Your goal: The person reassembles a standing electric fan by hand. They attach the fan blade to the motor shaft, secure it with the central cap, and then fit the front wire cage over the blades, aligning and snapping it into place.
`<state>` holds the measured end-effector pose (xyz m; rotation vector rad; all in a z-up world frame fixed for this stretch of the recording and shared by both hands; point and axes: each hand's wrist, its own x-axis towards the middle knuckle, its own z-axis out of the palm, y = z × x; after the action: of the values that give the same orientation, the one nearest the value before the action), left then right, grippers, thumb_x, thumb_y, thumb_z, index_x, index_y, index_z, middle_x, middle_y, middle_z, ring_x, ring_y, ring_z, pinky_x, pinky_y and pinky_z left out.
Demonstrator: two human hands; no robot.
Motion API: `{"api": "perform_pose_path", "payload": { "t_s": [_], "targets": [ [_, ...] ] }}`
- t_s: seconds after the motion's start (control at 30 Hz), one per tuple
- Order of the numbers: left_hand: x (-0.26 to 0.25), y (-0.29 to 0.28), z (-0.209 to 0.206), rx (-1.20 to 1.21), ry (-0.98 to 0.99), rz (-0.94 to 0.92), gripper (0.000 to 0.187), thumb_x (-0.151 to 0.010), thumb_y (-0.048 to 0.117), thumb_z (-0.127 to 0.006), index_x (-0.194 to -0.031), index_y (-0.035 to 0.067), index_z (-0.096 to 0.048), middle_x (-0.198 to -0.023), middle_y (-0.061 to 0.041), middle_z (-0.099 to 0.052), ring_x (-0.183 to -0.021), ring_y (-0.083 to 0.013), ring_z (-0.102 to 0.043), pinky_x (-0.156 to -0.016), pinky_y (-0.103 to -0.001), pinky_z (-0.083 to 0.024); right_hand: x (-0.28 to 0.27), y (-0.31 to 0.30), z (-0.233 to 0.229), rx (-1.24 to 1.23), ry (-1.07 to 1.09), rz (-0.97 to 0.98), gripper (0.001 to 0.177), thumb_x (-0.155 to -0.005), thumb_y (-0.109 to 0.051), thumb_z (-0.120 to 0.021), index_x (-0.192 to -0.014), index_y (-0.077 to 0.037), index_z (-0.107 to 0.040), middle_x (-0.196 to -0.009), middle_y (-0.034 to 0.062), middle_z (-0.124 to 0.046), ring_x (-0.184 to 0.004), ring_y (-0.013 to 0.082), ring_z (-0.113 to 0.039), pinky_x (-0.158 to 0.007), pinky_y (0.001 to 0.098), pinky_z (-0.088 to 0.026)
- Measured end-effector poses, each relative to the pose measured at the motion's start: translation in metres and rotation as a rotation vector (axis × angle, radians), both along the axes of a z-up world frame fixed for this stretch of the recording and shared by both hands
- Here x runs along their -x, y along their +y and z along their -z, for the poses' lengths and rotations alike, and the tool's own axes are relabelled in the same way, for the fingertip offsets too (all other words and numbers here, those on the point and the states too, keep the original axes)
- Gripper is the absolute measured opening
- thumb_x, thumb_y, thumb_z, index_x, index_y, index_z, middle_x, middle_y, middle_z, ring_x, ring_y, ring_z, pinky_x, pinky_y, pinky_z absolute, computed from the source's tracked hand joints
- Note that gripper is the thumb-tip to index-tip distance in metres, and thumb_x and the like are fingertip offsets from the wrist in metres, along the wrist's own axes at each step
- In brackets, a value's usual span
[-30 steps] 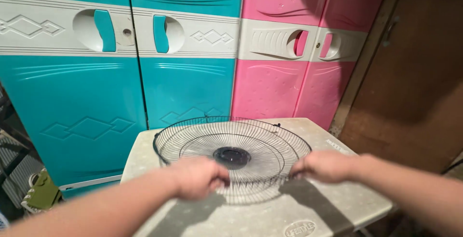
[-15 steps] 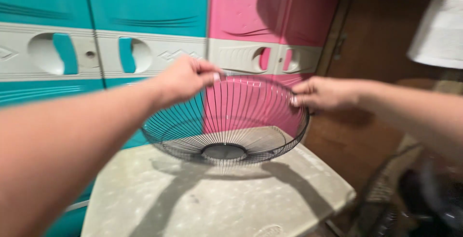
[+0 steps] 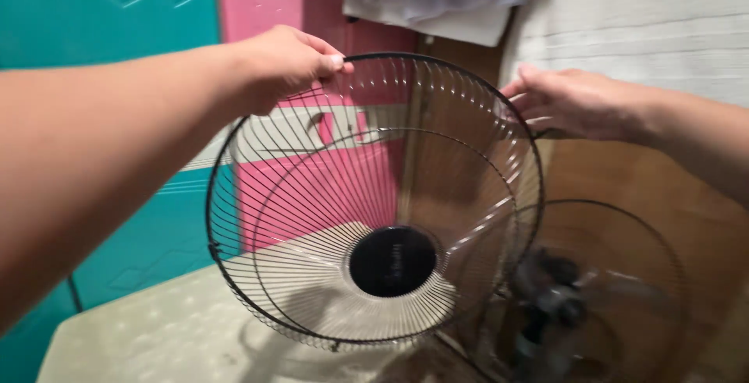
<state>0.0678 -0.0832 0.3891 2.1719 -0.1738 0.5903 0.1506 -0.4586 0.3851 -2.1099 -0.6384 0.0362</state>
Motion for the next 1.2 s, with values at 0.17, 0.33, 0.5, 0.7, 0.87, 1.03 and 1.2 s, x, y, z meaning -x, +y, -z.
{"api": "perform_pose_path", "payload": {
  "t_s": [0.17, 0.33, 0.5, 0.7, 0.87, 1.03, 1.2],
  "targets": [
    [0.001, -0.067, 0.001, 0.16, 0.039, 0.1, 0.02, -0.099, 0.026, -0.062, -0.106, 0.014, -0.076, -0.091, 0.005, -0.072, -0.079, -0.0079, -0.058, -0.065, -0.03, -0.042, 0.04, -0.113, -0.008, 0.003, 0.027, 0.404, 0.057, -0.106, -0.054, -0.034, -0.141, -0.015, -0.054, -0.139, 0.0119, -0.061, -0.137, 0.0272, -0.053, -0.117, 0.0506, -0.038],
    [0.009, -0.131, 0.004, 0.294, 0.092, 0.31, 0.021, -0.102, 0.023, -0.06, -0.107, 0.011, -0.076, -0.08, 0.002, -0.065, -0.062, -0.0083, -0.052, -0.049, -0.03, -0.038, 0.065, -0.204, 0.004, -0.144, 0.112, 0.368, 0.057, -0.101, -0.059, -0.041, -0.133, -0.014, -0.056, -0.118, 0.0072, -0.066, -0.118, 0.0207, -0.059, -0.106, 0.0451, -0.043],
    [0.009, -0.202, 0.007, 0.443, 0.14, 0.54, 0.022, -0.102, 0.011, -0.055, -0.112, 0.004, -0.073, -0.078, -0.002, -0.068, -0.064, -0.0081, -0.058, -0.056, -0.024, -0.048, 0.084, -0.279, 0.017, -0.413, 0.027, 0.311, 0.065, -0.105, -0.066, -0.041, -0.107, -0.004, -0.06, -0.085, -0.0008, -0.059, -0.08, 0.0136, -0.053, -0.079, 0.0336, -0.046],
    [0.027, -0.262, 0.017, 0.518, 0.233, 0.727, 0.037, -0.094, -0.011, -0.04, -0.115, -0.005, -0.071, -0.096, -0.012, -0.072, -0.073, -0.0125, -0.06, -0.066, -0.024, -0.054, 0.12, -0.342, 0.039, -0.489, 0.077, 0.623, 0.041, -0.107, -0.054, -0.048, -0.085, -0.02, -0.056, -0.066, -0.0102, -0.046, -0.062, 0.0081, -0.038, -0.06, 0.027, -0.03],
    [0.041, -0.292, 0.022, 0.486, 0.194, 0.7, 0.026, -0.096, -0.004, -0.049, -0.114, -0.002, -0.068, -0.101, -0.012, -0.069, -0.08, -0.0133, -0.068, -0.067, -0.025, -0.055, 0.148, -0.376, 0.052, -0.469, 0.129, 0.741, 0.045, -0.109, -0.054, -0.044, -0.08, -0.019, -0.048, -0.06, -0.0074, -0.037, -0.057, 0.012, -0.028, -0.056, 0.0312, -0.027],
    [0.046, -0.308, 0.023, 0.385, 0.235, 0.699, 0.017, -0.098, 0.013, -0.066, -0.104, -0.002, -0.066, -0.091, -0.008, -0.066, -0.077, -0.0145, -0.066, -0.069, -0.026, -0.059, 0.165, -0.397, 0.06, -0.438, 0.185, 0.813, 0.047, -0.108, -0.056, -0.04, -0.081, -0.019, -0.046, -0.06, -0.0052, -0.034, -0.057, 0.0145, -0.025, -0.057, 0.0325, -0.027],
    [0.039, -0.322, 0.035, 0.294, 0.268, 0.492, 0.016, -0.098, 0.021, -0.067, -0.099, 0.005, -0.071, -0.078, -0.002, -0.07, -0.066, -0.0114, -0.061, -0.056, -0.028, -0.043, 0.172, -0.407, 0.078, -0.442, 0.189, 0.857, 0.047, -0.108, -0.057, -0.04, -0.081, -0.019, -0.047, -0.062, -0.0043, -0.037, -0.058, 0.0146, -0.027, -0.058, 0.0318, -0.027]
  ]
}}
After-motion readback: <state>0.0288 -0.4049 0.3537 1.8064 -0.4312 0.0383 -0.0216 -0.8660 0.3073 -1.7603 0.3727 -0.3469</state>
